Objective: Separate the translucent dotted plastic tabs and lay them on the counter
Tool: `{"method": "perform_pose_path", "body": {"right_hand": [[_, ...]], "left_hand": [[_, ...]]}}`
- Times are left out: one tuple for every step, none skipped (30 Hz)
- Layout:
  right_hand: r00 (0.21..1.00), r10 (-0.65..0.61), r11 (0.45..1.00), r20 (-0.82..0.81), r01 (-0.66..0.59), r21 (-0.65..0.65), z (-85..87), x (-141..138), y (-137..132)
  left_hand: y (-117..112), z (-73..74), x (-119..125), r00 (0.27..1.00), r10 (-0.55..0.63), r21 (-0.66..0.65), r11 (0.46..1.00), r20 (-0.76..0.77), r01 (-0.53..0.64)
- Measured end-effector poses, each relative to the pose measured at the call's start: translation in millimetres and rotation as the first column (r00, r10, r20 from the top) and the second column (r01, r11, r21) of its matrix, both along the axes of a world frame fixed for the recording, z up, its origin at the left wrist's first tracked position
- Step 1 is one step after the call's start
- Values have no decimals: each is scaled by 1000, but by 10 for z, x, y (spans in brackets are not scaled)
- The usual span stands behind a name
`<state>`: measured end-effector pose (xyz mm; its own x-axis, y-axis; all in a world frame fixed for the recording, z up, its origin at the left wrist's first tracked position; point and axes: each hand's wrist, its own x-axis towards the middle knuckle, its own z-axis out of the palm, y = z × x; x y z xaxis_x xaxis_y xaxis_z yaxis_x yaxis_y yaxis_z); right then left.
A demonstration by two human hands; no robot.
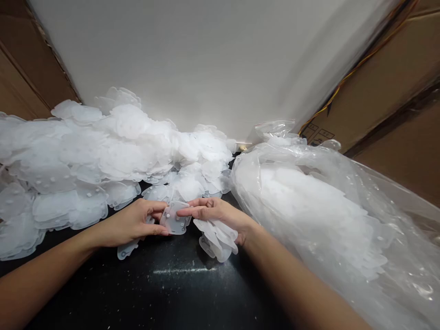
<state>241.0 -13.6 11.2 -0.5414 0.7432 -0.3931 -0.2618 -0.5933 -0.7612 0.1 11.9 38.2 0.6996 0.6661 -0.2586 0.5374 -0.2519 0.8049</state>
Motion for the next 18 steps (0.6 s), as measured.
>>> {"method": "perform_pose_path", "body": {"right_hand": [[1000,-5,1000,-6,5,-7,2,6,1],[1000,-8,1000,-12,8,-14,-3,13,3],[1000,-8,1000,-16,8,-20,-14,19,6],[1000,-3,1000,-17,2,-22,-28,25,10],[1000,3,1000,-17,-3,-20,-42,30,14],[1000,10,1000,-15,-10,-18,-54,32,18],[1000,15,1000,-13,-15,-14,-62,34,20],[1000,16,1000,-10,-16,-10,-66,33,21],[1000,14,1000,-7,-14,-7,-65,31,21],[1000,9,1000,-5,-9,-6,-62,27,20],[1000,7,1000,-4,-7,-5,-58,24,18],[1000,8,1000,-2,-8,-2,-55,20,16],[1000,8,1000,-1,-8,6,-53,17,13],[1000,10,1000,-1,-10,20,-54,15,10],[1000,15,999,-2,-15,42,-58,14,8],[999,32,997,0,-32,69,-63,14,5],[998,61,993,10,-62,99,-69,17,4],[994,104,985,35,-108,131,-74,21,2]], "left_hand": [[9,0,1,1000,11,-72,997,17,-10],[17,2,1,1000,18,-139,990,24,-14],[25,6,-1,999,21,-194,981,25,-16],[31,10,-4,1000,19,-234,972,25,-12],[36,15,-6,1000,11,-264,965,25,-4],[39,20,-7,1000,3,-286,958,26,5],[42,24,-7,1000,-4,-304,953,27,12],[45,27,-6,1000,-7,-317,948,27,15],[48,28,-5,1000,-8,-329,944,26,16],[50,28,-3,1000,-8,-340,940,25,16],[52,27,-2,1000,-8,-350,937,23,15],[53,27,-3,1000,-10,-359,933,21,17],[54,28,-6,1000,-11,-365,931,22,19],[55,33,-12,1000,-11,-369,929,24,19],[56,42,-21,1000,-17,-370,929,24,25],[59,57,-33,999,-32,-369,929,20,37],[66,76,-47,999,-51,-361,931,11,52],[77,97,-64,998,-68,-334,940,-6,62]]}}
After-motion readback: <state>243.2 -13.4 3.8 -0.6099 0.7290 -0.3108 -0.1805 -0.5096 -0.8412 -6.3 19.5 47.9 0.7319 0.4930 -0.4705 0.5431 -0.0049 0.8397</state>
